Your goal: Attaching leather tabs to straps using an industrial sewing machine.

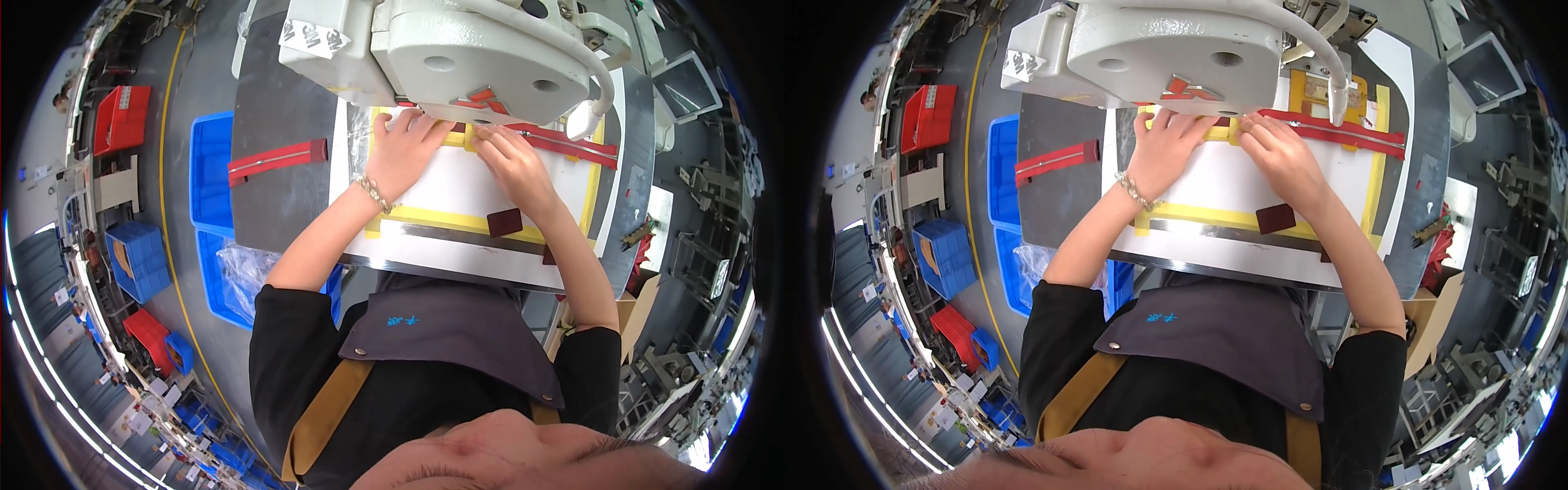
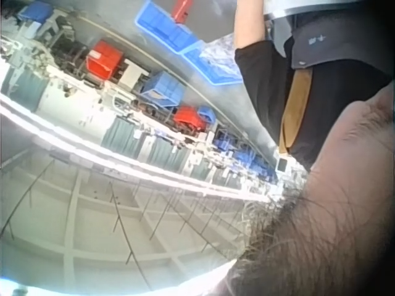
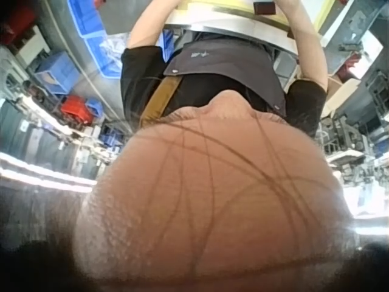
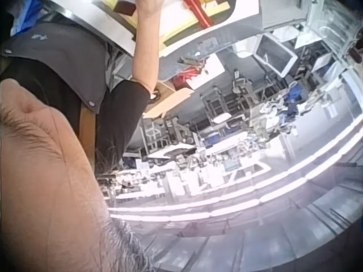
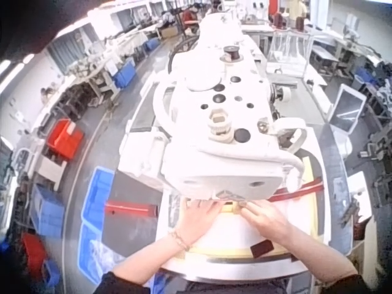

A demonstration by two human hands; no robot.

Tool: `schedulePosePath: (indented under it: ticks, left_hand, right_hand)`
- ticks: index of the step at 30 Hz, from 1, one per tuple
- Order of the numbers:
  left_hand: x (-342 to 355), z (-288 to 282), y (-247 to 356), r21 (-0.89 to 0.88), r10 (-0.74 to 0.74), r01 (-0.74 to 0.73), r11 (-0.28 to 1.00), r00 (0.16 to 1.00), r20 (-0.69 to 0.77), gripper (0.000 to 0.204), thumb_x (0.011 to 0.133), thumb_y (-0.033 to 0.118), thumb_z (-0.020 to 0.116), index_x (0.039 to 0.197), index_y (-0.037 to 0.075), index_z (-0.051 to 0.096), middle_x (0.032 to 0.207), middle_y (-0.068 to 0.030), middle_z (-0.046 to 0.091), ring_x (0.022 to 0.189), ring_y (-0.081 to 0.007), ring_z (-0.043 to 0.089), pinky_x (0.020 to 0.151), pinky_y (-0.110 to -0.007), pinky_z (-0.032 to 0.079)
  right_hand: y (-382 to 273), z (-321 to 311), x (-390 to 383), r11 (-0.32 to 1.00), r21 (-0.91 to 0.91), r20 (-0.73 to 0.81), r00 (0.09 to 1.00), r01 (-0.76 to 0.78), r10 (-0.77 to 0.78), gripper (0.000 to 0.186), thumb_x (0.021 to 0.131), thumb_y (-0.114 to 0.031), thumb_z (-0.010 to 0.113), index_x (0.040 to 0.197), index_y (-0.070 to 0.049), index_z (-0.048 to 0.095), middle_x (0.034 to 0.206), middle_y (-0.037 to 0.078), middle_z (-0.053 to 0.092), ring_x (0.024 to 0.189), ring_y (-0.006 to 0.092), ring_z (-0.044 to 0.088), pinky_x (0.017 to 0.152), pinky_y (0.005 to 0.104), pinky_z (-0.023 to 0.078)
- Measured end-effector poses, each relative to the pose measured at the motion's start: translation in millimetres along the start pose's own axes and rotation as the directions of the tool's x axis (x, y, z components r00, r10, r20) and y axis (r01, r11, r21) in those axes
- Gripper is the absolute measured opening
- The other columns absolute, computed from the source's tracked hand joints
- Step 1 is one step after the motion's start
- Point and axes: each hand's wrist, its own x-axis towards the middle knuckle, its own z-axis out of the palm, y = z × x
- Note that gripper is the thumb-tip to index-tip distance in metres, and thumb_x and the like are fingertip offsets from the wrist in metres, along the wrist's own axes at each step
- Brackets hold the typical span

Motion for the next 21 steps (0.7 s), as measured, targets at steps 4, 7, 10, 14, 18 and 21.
schedulePosePath:
  ticks: [4,7,10,14,18,21]
  left_hand:
    - [14,-4,-26,-0.048,0.036,-0.032,0.998,0.996,0.076,0.028,0.087,0.031,0.056,0.112,0.020,0.062,0.097,0.0017,0.062,0.090,-0.0157,0.059,0.077,-0.044,0.042]
    - [27,3,-49,-0.231,0.041,0.142,0.962,0.765,0.643,0.039,0.086,0.041,0.061,0.118,0.018,0.062,0.108,-0.0054,0.064,0.102,-0.0209,0.057,0.085,-0.042,0.042]
    - [22,31,-63,-0.375,0.020,0.125,0.918,0.933,0.359,0.048,0.087,0.054,0.053,0.088,0.009,0.071,0.082,-0.0081,0.068,0.090,-0.0269,0.063,0.084,-0.036,0.047]
    - [37,36,-70,-0.571,0.077,0.302,0.763,0.835,0.545,0.058,0.082,0.060,0.058,0.097,0.005,0.070,0.093,-0.0117,0.068,0.095,-0.0264,0.061,0.089,-0.035,0.045]
    - [57,18,-58,-0.561,0.072,0.250,0.789,0.869,0.489,0.054,0.077,0.051,0.070,0.110,0.009,0.066,0.110,-0.0068,0.066,0.098,-0.0166,0.060,0.087,-0.030,0.047]
    - [54,25,-61,-0.648,0.101,0.425,0.632,0.784,0.613,0.057,0.076,0.053,0.071,0.110,0.008,0.065,0.109,-0.0062,0.065,0.098,-0.0152,0.060,0.086,-0.029,0.047]
  right_hand:
    - [7,-1,6,0.998,0.061,-0.016,1.000,-0.021,0.022,0.019,0.075,-0.003,0.060,0.094,-0.001,0.060,0.096,0.010,0.063,0.098,0.0269,0.061,0.091,0.0380,0.048]
    - [12,0,7,0.997,0.072,-0.004,1.000,-0.027,0.027,0.017,0.075,-0.003,0.062,0.092,-0.002,0.061,0.093,0.009,0.062,0.094,0.0274,0.061,0.091,0.0375,0.047]
    - [21,5,8,0.996,0.083,0.011,0.999,-0.043,0.042,0.017,0.075,-0.005,0.064,0.092,-0.003,0.061,0.091,0.009,0.062,0.093,0.0274,0.061,0.090,0.0372,0.047]
    - [24,1,8,0.996,0.079,-0.033,0.999,-0.038,0.040,0.018,0.075,-0.006,0.067,0.092,-0.004,0.061,0.093,0.008,0.062,0.093,0.0274,0.061,0.088,0.0377,0.049]
    - [28,-1,3,0.996,0.082,-0.071,0.997,-0.023,0.029,0.018,0.076,-0.006,0.066,0.093,-0.004,0.061,0.097,0.007,0.063,0.098,0.0271,0.062,0.087,0.0377,0.050]
    - [28,0,1,0.994,0.081,-0.044,0.996,-0.070,0.073,0.018,0.077,-0.006,0.066,0.094,-0.004,0.061,0.101,0.007,0.063,0.104,0.0262,0.061,0.088,0.0375,0.050]
